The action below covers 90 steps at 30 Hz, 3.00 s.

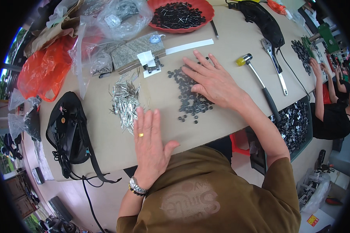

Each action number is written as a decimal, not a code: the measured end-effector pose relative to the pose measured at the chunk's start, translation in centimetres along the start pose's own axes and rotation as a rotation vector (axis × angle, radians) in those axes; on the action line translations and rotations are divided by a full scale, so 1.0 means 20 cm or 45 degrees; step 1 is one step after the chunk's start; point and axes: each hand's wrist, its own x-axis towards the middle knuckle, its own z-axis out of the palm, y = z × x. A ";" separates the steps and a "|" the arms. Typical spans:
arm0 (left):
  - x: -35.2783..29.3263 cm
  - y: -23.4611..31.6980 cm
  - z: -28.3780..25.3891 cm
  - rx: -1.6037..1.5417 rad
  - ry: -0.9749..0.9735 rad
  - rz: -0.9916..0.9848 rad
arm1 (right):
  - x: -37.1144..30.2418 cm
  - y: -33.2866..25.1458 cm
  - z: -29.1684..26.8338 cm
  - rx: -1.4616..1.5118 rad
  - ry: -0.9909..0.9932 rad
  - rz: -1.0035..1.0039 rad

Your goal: The person assembles small circular components and silver pins by hand at a workstation, using a mallet to tap the pins into the components.

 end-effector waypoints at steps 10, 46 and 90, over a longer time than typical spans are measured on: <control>-0.16 -0.18 -0.03 -0.021 0.284 -0.226 | 0.04 -0.01 0.00 -0.165 0.035 0.030; -0.16 -0.12 0.04 -0.232 0.506 -0.112 | 0.35 -0.40 0.14 0.056 0.053 -0.466; 0.19 0.02 0.25 -0.623 0.342 -0.197 | -0.43 -0.14 0.11 0.582 0.574 0.808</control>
